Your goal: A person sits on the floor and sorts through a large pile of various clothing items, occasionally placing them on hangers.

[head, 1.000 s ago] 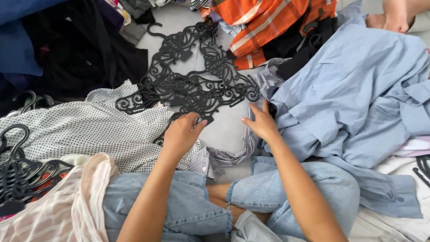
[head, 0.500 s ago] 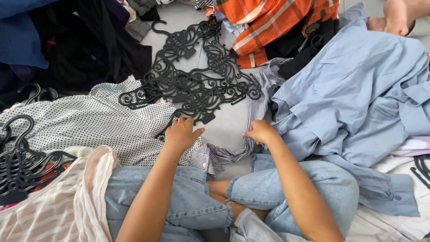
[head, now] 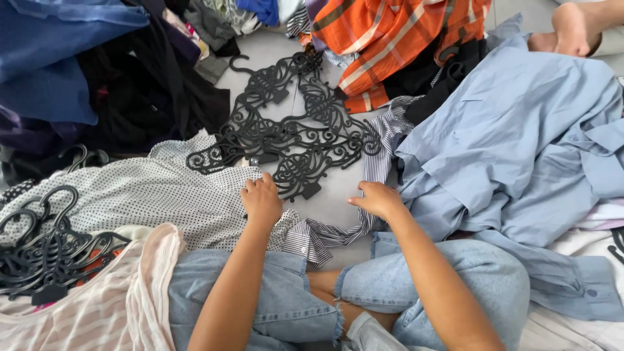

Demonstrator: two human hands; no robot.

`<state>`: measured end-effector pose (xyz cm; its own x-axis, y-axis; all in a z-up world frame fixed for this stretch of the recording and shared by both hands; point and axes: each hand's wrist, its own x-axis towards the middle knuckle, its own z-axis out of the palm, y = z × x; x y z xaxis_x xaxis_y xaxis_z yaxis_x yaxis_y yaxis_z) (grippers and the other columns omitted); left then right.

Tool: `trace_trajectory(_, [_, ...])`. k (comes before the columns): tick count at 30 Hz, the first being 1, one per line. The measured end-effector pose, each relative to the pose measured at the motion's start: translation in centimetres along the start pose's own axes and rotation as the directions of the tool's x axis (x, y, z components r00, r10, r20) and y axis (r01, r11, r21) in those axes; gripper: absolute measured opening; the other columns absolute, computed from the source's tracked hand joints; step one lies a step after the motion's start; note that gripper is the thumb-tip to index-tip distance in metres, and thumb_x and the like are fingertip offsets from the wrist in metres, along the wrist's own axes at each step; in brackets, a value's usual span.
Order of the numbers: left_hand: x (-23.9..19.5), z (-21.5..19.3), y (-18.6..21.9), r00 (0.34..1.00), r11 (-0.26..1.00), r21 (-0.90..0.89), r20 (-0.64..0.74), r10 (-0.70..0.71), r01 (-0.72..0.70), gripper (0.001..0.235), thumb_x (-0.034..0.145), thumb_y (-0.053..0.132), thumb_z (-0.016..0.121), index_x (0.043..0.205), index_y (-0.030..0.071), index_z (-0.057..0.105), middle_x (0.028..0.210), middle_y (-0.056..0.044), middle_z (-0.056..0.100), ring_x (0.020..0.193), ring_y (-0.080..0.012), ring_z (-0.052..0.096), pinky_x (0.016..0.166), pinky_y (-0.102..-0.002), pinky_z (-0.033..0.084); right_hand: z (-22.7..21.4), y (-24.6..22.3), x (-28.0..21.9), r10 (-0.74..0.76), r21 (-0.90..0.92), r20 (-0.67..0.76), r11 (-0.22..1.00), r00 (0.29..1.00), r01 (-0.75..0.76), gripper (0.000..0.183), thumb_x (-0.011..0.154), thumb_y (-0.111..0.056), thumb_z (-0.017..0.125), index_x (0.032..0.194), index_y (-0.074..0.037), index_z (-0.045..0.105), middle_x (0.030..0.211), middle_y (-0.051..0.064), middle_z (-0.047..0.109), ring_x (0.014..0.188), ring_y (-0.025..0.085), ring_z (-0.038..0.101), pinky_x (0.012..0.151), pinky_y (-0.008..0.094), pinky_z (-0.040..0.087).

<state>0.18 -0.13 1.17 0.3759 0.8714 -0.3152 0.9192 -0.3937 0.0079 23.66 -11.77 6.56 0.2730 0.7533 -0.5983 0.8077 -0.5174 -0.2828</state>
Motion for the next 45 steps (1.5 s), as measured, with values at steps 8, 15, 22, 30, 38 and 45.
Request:
trace_trajectory(8, [-1.8, -4.9, 0.0, 0.963, 0.991, -0.136, -0.264, -0.051, 0.015, 0.067, 0.066, 0.047, 0.083, 0.107, 0.005, 0.051, 0.100, -0.016, 0.060, 0.107, -0.0339, 0.051, 0.087, -0.049, 0.047, -5.4, 0.6, -3.6, -0.092, 0.350, -0.226, 0.922, 0.970, 0.169, 0.050, 0.088, -0.034, 0.064, 0.127, -0.002, 0.061, 0.112, 0.026, 0.068, 0.112, 0.040, 0.063, 0.095, 0.049, 0.048])
trace_trajectory(15, [1.3, -0.5, -1.2, 0.906, 0.941, -0.331, -0.416, -0.079, -0.070, 0.050, 0.072, 0.035, 0.081, 0.096, 0.005, 0.049, 0.092, -0.013, 0.053, 0.099, -0.0355, 0.048, 0.082, -0.047, 0.047, -9.5, 17.2, -7.3, 0.094, 0.129, -0.916, 0.990, 0.390, 0.065, 0.039, 0.095, -0.032, 0.076, 0.121, -0.004, 0.069, 0.114, 0.021, 0.062, 0.106, 0.040, 0.056, 0.092, 0.048, 0.040])
trace_trajectory(22, [1.6, 0.6, -1.2, 0.883, 0.982, -0.168, -0.470, -0.007, -0.082, 0.067, 0.071, 0.047, 0.081, 0.108, 0.001, 0.050, 0.106, -0.023, 0.056, 0.097, -0.0407, 0.050, 0.089, -0.046, 0.041, -8.6, 21.2, -4.6, 0.607, 0.205, -0.443, 0.785, 0.660, -0.584, 0.091, 0.074, -0.072, 0.061, 0.133, -0.003, 0.054, 0.134, 0.024, 0.056, 0.127, 0.042, 0.048, 0.100, 0.057, 0.033])
trace_trajectory(30, [-1.2, -3.9, 0.0, 0.955, 0.952, -0.303, -0.290, -0.056, -0.036, 0.051, 0.069, 0.023, 0.077, 0.105, 0.003, 0.047, 0.100, -0.018, 0.050, 0.097, -0.0395, 0.057, 0.080, -0.048, 0.054, -6.1, 21.9, 0.9, 0.521, 0.366, -0.627, 0.853, 0.580, -0.371, 0.038, 0.088, -0.033, 0.069, 0.111, -0.002, 0.065, 0.105, 0.024, 0.068, 0.104, 0.044, 0.064, 0.082, 0.057, 0.050])
trace_trajectory(38, [-0.5, -2.2, -0.1, 0.935, 0.834, -0.541, -0.341, -0.096, -0.111, 0.070, 0.060, 0.014, 0.081, 0.118, -0.003, 0.045, 0.116, -0.025, 0.040, 0.105, -0.0530, 0.056, 0.092, -0.055, 0.049, -4.9, 7.6, -2.3, 0.156, 0.492, -0.641, 0.835, 0.752, 0.246, 0.037, 0.082, -0.017, 0.069, 0.107, 0.010, 0.067, 0.102, 0.032, 0.065, 0.105, 0.047, 0.060, 0.089, 0.052, 0.045])
trace_trajectory(45, [-0.5, -1.5, -0.1, 0.968, 0.840, -0.540, -0.234, -0.088, -0.054, 0.091, 0.061, 0.022, 0.079, 0.136, -0.006, 0.035, 0.111, -0.031, 0.052, 0.104, -0.0515, 0.059, 0.091, -0.055, 0.048, -2.7, 6.2, -1.4, -0.249, 0.456, -0.033, 0.858, 0.968, 0.236, 0.050, 0.081, -0.027, 0.073, 0.114, 0.008, 0.060, 0.100, 0.029, 0.067, 0.086, 0.030, 0.067, 0.082, 0.043, 0.051])
